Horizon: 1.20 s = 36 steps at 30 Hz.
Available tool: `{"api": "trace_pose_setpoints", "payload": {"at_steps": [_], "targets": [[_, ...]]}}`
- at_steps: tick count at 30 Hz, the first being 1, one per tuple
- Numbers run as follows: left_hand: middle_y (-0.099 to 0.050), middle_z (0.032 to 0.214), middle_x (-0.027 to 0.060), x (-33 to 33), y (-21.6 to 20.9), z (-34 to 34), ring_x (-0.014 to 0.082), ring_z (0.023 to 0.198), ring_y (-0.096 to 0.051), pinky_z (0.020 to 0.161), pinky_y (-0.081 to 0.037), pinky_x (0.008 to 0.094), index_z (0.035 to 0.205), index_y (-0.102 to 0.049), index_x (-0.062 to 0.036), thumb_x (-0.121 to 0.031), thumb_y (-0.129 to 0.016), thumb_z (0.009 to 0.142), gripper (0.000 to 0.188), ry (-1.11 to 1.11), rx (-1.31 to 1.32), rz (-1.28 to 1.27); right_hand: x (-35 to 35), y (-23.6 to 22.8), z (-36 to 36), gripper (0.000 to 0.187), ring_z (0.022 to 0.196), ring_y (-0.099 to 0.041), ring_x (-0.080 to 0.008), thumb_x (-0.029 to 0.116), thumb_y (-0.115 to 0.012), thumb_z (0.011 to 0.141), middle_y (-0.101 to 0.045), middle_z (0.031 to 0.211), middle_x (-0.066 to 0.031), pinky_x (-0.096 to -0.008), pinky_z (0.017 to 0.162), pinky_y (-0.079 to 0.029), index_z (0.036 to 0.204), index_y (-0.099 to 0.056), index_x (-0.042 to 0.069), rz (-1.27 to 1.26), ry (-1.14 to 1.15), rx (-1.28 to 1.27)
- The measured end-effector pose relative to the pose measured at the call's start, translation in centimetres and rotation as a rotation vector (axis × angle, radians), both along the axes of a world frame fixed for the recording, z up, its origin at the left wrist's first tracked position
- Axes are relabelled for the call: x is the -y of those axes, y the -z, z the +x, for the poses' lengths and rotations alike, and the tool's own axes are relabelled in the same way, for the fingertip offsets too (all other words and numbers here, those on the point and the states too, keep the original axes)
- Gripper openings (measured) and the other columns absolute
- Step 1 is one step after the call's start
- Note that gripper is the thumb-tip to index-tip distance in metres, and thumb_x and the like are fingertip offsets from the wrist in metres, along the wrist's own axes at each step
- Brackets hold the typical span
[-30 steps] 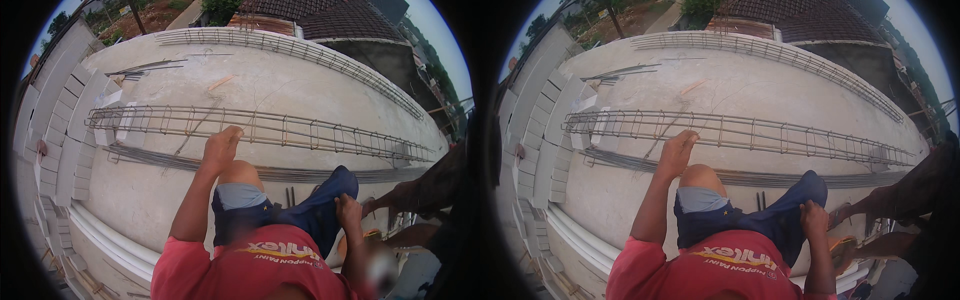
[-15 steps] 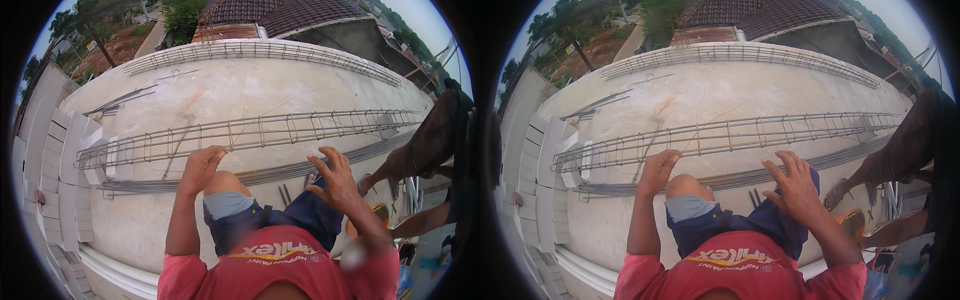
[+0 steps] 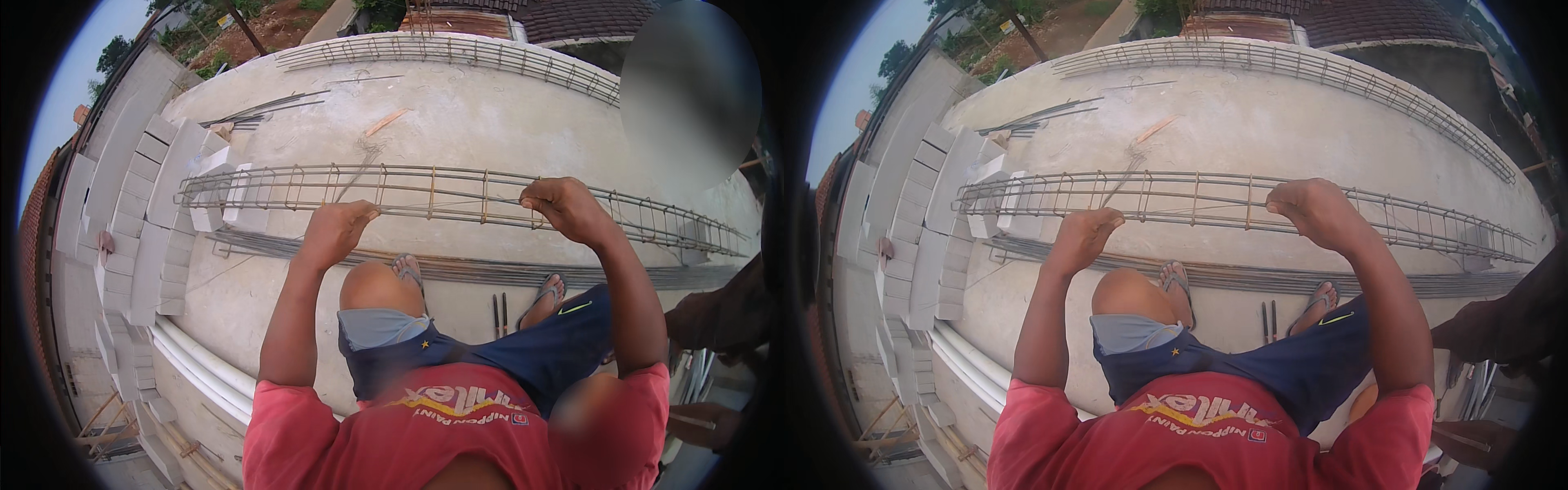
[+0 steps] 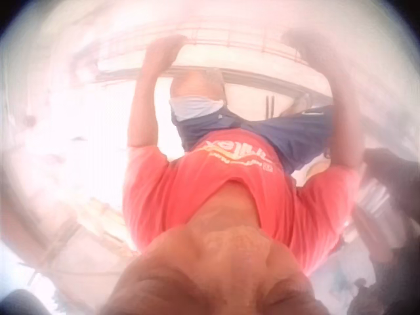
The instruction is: The person assembles rebar cages on a rooftop construction site. They position rebar bars, place white foam spacers, and tie the rebar together using wire and pliers. Another worker is visible nearby.
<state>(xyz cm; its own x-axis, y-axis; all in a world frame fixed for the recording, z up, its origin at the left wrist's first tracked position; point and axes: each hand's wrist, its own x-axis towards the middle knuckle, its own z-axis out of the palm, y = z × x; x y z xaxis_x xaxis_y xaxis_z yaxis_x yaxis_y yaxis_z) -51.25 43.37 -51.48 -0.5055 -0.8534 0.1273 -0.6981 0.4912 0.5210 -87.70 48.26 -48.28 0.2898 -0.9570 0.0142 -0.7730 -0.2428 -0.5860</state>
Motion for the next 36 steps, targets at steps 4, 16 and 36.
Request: {"api": "trace_pose_setpoints", "payload": {"at_steps": [4, 16, 36], "targets": [[-0.065, 0.078, 0.0159, 2.5, 2.5, 0.8, 0.03, 0.066, -0.06, 0.064, -0.047, 0.0346, 0.095, -0.066, -0.0014, -0.019, -0.057, 0.089, 0.021, -0.076, 0.009, 0.099, 1.2, 2.3, -1.6, 0.019, 0.063, -0.063, -0.0262, 0.018, -0.058, 0.088, -0.066, 0.082, -0.0134, -0.0373, 0.065, -0.049, 0.093, -0.066, 0.002, 0.05, 0.092, 0.006], [-0.066, 0.079, 0.0159, 7.5, 7.5, 3.7, 0.0226, 0.075, -0.061, 0.071, -0.046, 0.0343, 0.092, -0.067, -0.0003, -0.022, -0.057, 0.086, 0.025, -0.256, 0.293, 0.438, 2.8, 8.5, -2.7, 0.013, 0.069, -0.062, -0.0349, 0.011, -0.054, 0.079, -0.064, 0.073, -0.0152, -0.0442, 0.062, -0.047, 0.085, -0.065, 0.008, 0.051, -0.019, -0.118], [-0.046, 0.061, 0.0055, 4.5, 3.5, -23.1, 0.013, 0.06, -0.043, 0.058, -0.039, 0.0299, 0.101, -0.059, -0.002, -0.023, -0.047, 0.096, 0.024, 0.105, -0.245, 0.546, 0.8, 6.3, -5.5, 0.063, 0.079, -0.058, -0.0234, 0.02, -0.063, 0.085, -0.058, 0.104, -0.0164, -0.0341, 0.072, -0.048, 0.14, -0.035, 0.005, 0.123, 0.448, 0.49]]}}
